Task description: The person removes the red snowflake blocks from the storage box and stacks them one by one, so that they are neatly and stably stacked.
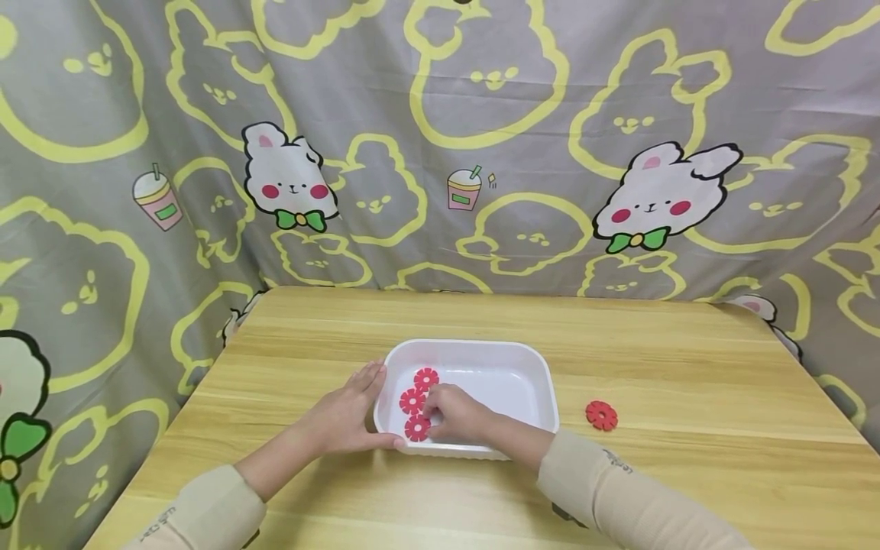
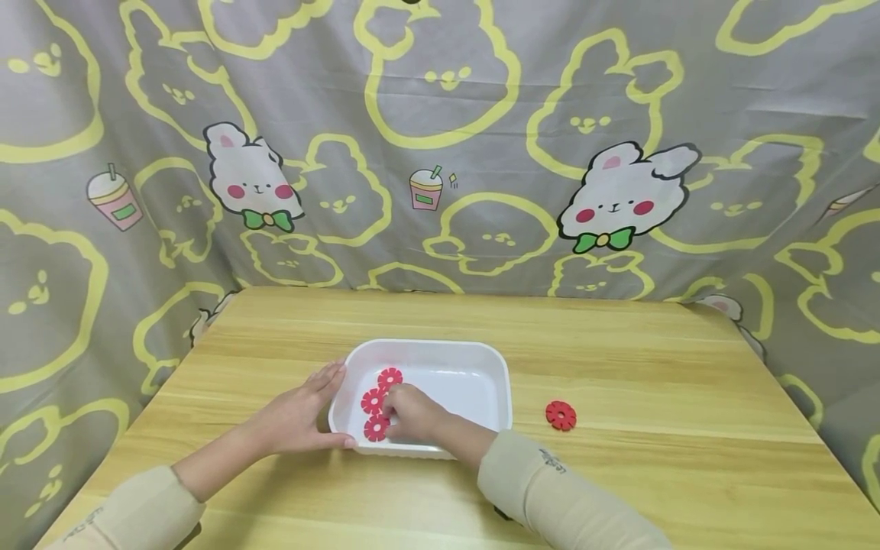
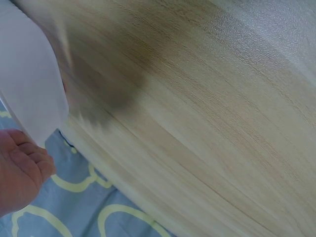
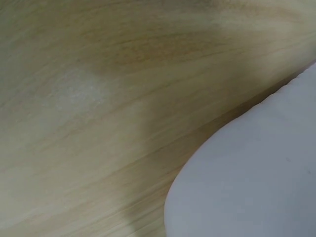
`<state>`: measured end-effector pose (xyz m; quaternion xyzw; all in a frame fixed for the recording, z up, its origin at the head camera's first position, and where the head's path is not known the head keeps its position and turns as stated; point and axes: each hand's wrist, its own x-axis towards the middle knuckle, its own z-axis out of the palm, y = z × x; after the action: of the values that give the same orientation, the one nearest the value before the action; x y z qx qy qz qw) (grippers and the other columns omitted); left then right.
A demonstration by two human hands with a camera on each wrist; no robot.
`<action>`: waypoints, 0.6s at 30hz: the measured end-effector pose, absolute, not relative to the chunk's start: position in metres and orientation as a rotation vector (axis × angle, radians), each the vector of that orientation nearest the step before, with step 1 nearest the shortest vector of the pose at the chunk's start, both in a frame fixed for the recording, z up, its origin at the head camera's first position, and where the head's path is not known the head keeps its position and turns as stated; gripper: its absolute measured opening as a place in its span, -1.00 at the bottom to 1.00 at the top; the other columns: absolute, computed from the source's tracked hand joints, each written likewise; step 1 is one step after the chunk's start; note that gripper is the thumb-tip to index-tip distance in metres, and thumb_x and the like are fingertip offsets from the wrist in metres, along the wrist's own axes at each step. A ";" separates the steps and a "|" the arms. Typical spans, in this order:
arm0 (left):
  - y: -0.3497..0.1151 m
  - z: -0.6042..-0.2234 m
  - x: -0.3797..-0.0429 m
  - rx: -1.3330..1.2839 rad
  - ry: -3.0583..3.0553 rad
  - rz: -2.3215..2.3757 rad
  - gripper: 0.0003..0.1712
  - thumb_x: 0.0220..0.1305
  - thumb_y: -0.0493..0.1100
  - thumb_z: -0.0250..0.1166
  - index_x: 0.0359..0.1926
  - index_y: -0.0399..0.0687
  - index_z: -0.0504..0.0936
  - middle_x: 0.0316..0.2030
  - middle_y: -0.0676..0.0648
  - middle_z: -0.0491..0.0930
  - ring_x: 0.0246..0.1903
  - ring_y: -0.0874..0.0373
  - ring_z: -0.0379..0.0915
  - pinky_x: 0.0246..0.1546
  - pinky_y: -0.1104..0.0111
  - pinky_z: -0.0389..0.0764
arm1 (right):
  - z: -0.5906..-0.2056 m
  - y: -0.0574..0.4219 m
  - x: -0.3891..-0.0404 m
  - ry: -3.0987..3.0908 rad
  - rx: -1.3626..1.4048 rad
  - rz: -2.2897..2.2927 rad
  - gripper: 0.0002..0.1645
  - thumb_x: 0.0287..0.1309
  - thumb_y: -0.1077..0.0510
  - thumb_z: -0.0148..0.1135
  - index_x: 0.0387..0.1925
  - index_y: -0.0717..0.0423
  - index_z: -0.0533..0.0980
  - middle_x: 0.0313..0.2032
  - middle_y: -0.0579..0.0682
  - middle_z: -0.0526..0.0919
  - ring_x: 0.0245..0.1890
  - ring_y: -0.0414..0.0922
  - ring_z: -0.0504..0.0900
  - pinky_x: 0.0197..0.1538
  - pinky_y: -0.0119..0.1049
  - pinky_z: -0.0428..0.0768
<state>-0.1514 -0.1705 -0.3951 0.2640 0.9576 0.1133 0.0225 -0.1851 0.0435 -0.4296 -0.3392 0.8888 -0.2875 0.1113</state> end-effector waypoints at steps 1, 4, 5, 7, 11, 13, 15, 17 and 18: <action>-0.170 -0.395 -0.151 0.821 2.967 0.350 0.27 -0.10 0.49 0.22 0.32 -0.44 0.13 0.35 -0.38 0.10 0.34 -0.25 0.07 0.16 0.00 0.41 | -0.430 0.044 -0.185 2.611 -1.002 -0.851 -0.83 -0.19 0.31 0.39 -0.42 0.24 0.63 -0.50 -0.06 0.55 -0.50 -0.31 0.33 -0.42 -0.56 0.42; -0.170 -0.394 -0.151 0.826 2.969 0.347 0.27 -0.11 0.48 0.23 0.32 -0.45 0.13 0.34 -0.39 0.11 0.33 -0.26 0.08 0.16 0.00 0.41 | -0.429 0.048 -0.185 2.611 -1.014 -0.857 -0.85 -0.21 0.32 0.39 -0.45 0.25 0.64 -0.52 -0.07 0.54 -0.51 -0.32 0.32 -0.44 -0.57 0.40; -0.170 -0.394 -0.151 0.825 2.969 0.345 0.27 -0.11 0.48 0.23 0.32 -0.45 0.13 0.34 -0.39 0.11 0.33 -0.25 0.08 0.17 0.01 0.40 | -0.429 0.049 -0.185 2.613 -1.027 -0.861 -0.85 -0.21 0.33 0.39 -0.46 0.26 0.64 -0.52 -0.06 0.54 -0.52 -0.32 0.32 -0.44 -0.57 0.40; -0.170 -0.394 -0.151 0.824 2.966 0.348 0.28 -0.12 0.49 0.23 0.32 -0.45 0.13 0.34 -0.38 0.11 0.33 -0.25 0.07 0.17 0.01 0.40 | -0.428 0.052 -0.185 2.614 -1.032 -0.866 -0.86 -0.22 0.33 0.39 -0.47 0.27 0.64 -0.53 -0.05 0.54 -0.52 -0.32 0.32 -0.45 -0.56 0.39; -0.170 -0.394 -0.151 0.816 2.958 0.356 0.28 -0.12 0.49 0.23 0.33 -0.44 0.13 0.35 -0.38 0.10 0.34 -0.25 0.07 0.16 0.00 0.41 | -0.427 0.059 -0.185 2.604 -1.011 -0.881 -0.87 -0.20 0.33 0.38 -0.47 0.27 0.63 -0.52 -0.04 0.56 -0.53 -0.31 0.34 -0.45 -0.56 0.41; -0.170 -0.394 -0.150 0.815 2.956 0.355 0.28 -0.11 0.49 0.23 0.33 -0.44 0.12 0.35 -0.38 0.10 0.34 -0.25 0.07 0.16 0.00 0.41 | -0.427 0.062 -0.185 2.598 -0.996 -0.881 -0.87 -0.20 0.33 0.37 -0.47 0.27 0.64 -0.52 -0.04 0.56 -0.52 -0.31 0.35 -0.45 -0.56 0.42; -0.170 -0.394 -0.150 0.813 2.955 0.353 0.27 -0.11 0.48 0.22 0.33 -0.44 0.12 0.35 -0.38 0.10 0.34 -0.26 0.07 0.16 0.00 0.41 | -0.426 0.066 -0.184 2.598 -0.994 -0.875 -0.88 -0.20 0.33 0.37 -0.47 0.27 0.64 -0.52 -0.04 0.57 -0.52 -0.30 0.36 -0.45 -0.56 0.42; -0.170 -0.394 -0.150 0.809 2.954 0.353 0.28 -0.11 0.48 0.22 0.33 -0.44 0.12 0.35 -0.38 0.10 0.34 -0.25 0.07 0.17 0.00 0.39 | -0.425 0.069 -0.183 2.598 -0.989 -0.874 -0.88 -0.19 0.33 0.37 -0.47 0.27 0.64 -0.52 -0.04 0.57 -0.52 -0.29 0.36 -0.45 -0.56 0.42; -0.170 -0.393 -0.150 0.807 2.954 0.352 0.28 -0.11 0.48 0.22 0.32 -0.45 0.12 0.35 -0.39 0.10 0.34 -0.24 0.07 0.18 0.00 0.38 | -0.424 0.071 -0.183 2.599 -0.987 -0.874 -0.88 -0.18 0.33 0.37 -0.47 0.27 0.64 -0.52 -0.03 0.57 -0.52 -0.29 0.36 -0.45 -0.56 0.41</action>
<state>-0.1504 -0.1698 -0.3935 0.2618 0.9579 0.1141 0.0296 -0.1828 0.0712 -0.4244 -0.3366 0.8861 -0.2978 0.1134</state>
